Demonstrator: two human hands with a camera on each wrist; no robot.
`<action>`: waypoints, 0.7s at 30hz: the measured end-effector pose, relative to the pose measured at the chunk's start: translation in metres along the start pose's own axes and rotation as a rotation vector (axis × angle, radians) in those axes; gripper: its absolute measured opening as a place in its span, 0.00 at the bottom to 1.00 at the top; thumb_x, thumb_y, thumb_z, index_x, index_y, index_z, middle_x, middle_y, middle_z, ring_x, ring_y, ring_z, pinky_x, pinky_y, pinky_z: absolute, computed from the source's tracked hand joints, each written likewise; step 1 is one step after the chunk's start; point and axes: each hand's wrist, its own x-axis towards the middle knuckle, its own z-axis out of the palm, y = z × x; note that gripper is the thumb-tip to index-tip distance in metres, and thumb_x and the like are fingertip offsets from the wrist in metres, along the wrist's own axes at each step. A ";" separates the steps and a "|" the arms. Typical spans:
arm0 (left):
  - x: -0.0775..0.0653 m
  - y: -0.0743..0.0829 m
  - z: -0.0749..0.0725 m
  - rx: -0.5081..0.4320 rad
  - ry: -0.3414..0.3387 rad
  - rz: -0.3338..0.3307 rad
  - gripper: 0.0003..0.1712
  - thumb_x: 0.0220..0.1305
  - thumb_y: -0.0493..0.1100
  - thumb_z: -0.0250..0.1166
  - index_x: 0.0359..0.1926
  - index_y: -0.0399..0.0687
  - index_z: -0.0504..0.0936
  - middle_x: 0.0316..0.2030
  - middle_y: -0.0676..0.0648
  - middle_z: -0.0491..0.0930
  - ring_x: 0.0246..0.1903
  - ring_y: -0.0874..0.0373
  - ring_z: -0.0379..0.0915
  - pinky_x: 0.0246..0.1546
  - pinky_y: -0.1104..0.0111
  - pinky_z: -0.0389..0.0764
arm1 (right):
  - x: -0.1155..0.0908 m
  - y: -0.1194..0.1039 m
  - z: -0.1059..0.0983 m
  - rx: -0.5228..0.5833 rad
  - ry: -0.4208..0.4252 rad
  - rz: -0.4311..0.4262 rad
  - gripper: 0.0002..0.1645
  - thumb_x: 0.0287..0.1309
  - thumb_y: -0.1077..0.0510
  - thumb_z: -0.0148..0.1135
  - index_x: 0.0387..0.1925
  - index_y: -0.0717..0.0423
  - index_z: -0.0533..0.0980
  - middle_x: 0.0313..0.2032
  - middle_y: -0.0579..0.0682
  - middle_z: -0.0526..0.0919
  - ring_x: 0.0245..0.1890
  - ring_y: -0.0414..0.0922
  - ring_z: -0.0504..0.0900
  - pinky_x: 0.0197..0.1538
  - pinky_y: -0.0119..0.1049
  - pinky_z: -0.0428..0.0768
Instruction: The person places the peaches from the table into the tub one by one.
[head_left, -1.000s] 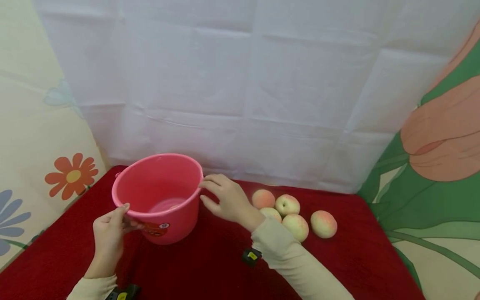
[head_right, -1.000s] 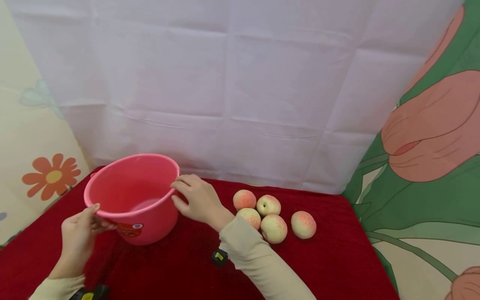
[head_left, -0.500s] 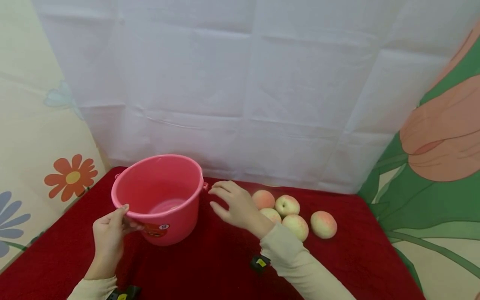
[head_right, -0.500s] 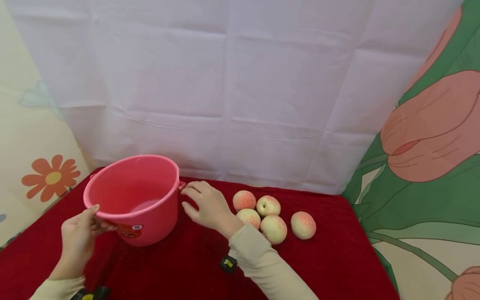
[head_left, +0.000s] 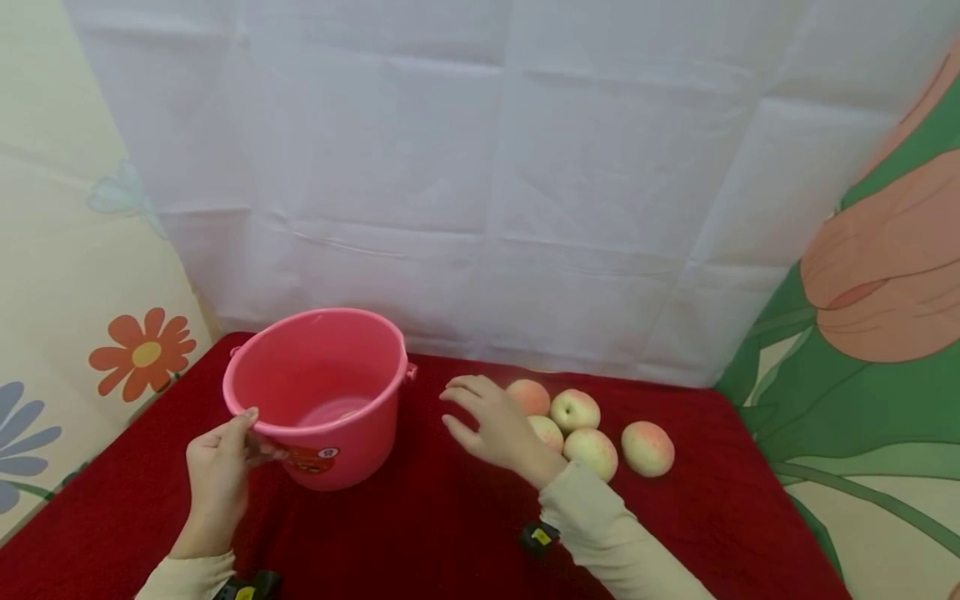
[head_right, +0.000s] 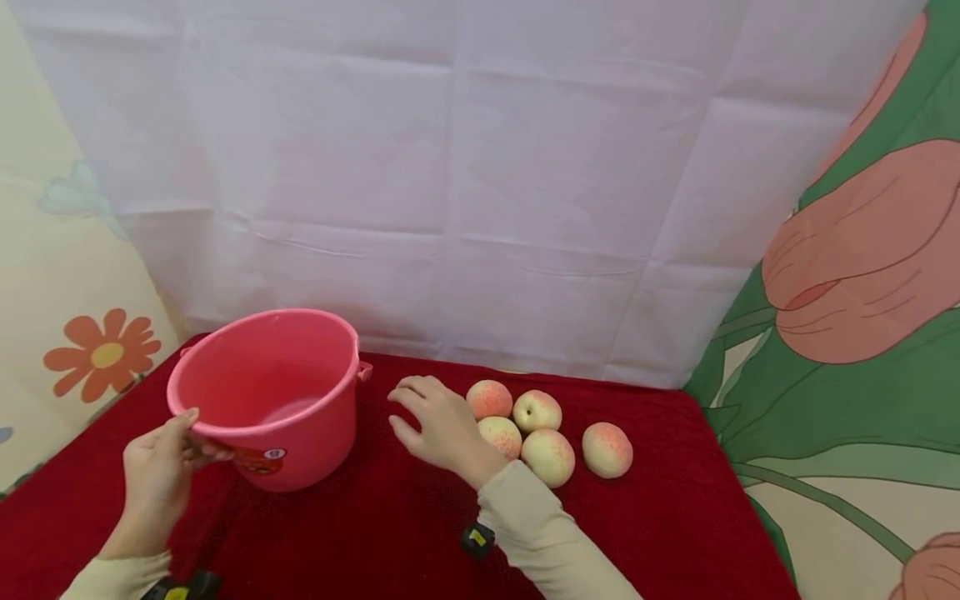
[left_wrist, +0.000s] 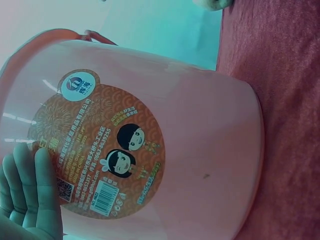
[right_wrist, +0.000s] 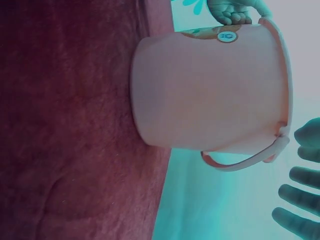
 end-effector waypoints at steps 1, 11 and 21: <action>0.007 -0.011 -0.007 0.044 0.043 -0.010 0.22 0.60 0.50 0.61 0.24 0.32 0.80 0.14 0.40 0.77 0.15 0.49 0.78 0.20 0.61 0.80 | -0.002 0.001 0.000 0.003 -0.011 0.010 0.15 0.50 0.59 0.64 0.41 0.59 0.77 0.43 0.55 0.79 0.46 0.48 0.76 0.48 0.40 0.75; 0.014 -0.023 -0.009 0.060 0.152 -0.025 0.29 0.54 0.54 0.65 0.25 0.26 0.78 0.14 0.38 0.75 0.14 0.48 0.77 0.20 0.58 0.80 | -0.021 0.012 -0.003 -0.002 -0.055 0.054 0.14 0.50 0.60 0.63 0.41 0.60 0.76 0.43 0.55 0.78 0.46 0.49 0.76 0.49 0.41 0.74; 0.007 -0.014 -0.004 0.069 0.165 -0.035 0.27 0.54 0.54 0.65 0.24 0.28 0.79 0.14 0.39 0.75 0.14 0.49 0.77 0.19 0.60 0.80 | -0.037 0.024 -0.006 -0.070 -0.064 0.089 0.14 0.49 0.58 0.64 0.39 0.59 0.78 0.42 0.54 0.79 0.43 0.48 0.78 0.42 0.39 0.77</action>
